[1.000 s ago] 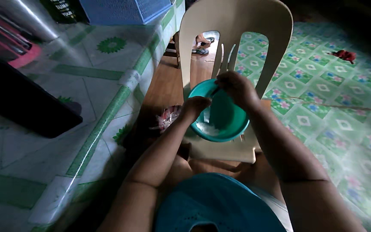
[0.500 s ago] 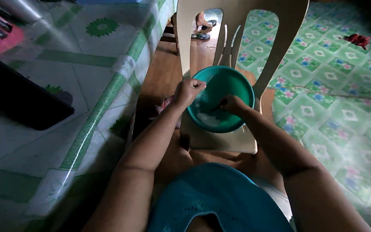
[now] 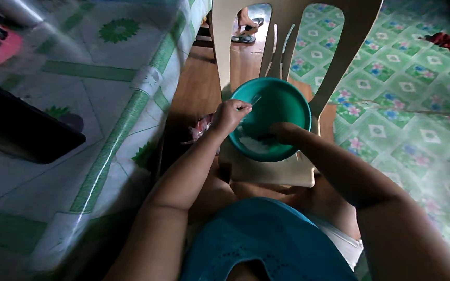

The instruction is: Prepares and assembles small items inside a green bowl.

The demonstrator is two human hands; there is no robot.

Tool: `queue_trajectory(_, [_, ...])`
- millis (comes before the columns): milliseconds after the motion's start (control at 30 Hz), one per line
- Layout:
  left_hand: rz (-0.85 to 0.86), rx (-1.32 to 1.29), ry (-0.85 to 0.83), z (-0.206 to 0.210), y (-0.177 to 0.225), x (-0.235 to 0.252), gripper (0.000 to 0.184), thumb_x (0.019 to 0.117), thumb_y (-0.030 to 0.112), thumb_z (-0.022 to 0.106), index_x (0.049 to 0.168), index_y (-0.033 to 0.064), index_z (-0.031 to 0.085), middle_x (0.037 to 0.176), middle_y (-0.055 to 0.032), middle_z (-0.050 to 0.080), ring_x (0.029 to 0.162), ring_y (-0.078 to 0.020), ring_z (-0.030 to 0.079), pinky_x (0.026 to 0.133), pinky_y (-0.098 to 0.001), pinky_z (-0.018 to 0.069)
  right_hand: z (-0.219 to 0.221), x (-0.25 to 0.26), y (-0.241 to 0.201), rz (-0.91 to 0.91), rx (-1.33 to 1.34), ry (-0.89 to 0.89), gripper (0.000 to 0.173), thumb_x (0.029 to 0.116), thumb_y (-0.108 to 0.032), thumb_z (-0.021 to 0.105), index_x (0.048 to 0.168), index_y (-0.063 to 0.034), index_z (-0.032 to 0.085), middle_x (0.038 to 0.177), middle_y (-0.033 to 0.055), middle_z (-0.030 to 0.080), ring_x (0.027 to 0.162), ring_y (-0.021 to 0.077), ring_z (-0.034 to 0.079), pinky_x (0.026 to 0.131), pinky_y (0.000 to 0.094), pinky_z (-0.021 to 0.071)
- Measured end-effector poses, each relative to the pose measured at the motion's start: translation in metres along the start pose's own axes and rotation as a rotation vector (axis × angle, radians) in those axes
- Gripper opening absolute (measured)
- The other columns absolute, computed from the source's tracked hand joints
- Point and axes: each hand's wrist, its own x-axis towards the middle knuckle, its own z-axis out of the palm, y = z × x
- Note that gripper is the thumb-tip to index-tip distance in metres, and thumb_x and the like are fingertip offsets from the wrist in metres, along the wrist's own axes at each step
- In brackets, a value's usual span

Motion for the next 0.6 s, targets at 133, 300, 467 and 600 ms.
queue_trajectory(133, [-0.006, -0.004, 0.001, 0.001, 0.003, -0.001, 0.026, 0.101, 0.031, 0.065, 0.113, 0.0119, 0.078, 0.112, -0.0051, 0.074, 0.106, -0.0144, 0.07, 0.099, -0.0383, 0.0547, 0.007, 0.004, -0.017, -0.051, -0.02, -0.076, 0.016, 0.0948, -0.005, 0.065, 0.109, -0.0035, 0.073, 0.115, 0.018, 0.069, 0.116, 0.0392, 0.064, 0.098, 0.061, 0.0516])
queue_trajectory(300, [-0.029, -0.006, -0.002, 0.0, 0.006, -0.003, 0.025, 0.101, 0.03, 0.065, 0.111, 0.0111, 0.078, 0.111, -0.0061, 0.074, 0.106, -0.0152, 0.07, 0.098, -0.0386, 0.0544, -0.004, -0.003, -0.027, -0.107, 0.18, -0.066, 0.022, 0.0993, -0.009, 0.063, 0.118, -0.0018, 0.072, 0.12, 0.0172, 0.069, 0.117, 0.034, 0.064, 0.105, 0.0523, 0.0485])
queue_trajectory(467, [-0.057, 0.019, -0.059, -0.005, 0.003, -0.005, 0.027, 0.1017, 0.032, 0.064, 0.113, 0.0116, 0.078, 0.113, -0.0066, 0.074, 0.107, -0.0179, 0.069, 0.099, -0.0441, 0.0535, -0.01, -0.02, -0.002, -0.161, 0.342, 0.249, 0.015, 0.093, -0.01, 0.072, 0.107, -0.0055, 0.076, 0.105, 0.0119, 0.074, 0.099, 0.0276, 0.071, 0.092, 0.0526, 0.0568])
queue_trajectory(600, [-0.004, 0.036, -0.05, 0.003, -0.004, -0.002, 0.025, 0.1008, 0.029, 0.065, 0.109, 0.0088, 0.078, 0.109, -0.0089, 0.074, 0.106, -0.0198, 0.07, 0.099, -0.0447, 0.0542, -0.055, -0.048, 0.0, -0.107, 0.288, 0.241, 0.016, 0.0967, -0.011, 0.069, 0.111, -0.0065, 0.076, 0.106, 0.0111, 0.073, 0.1, 0.0267, 0.07, 0.093, 0.05, 0.0555])
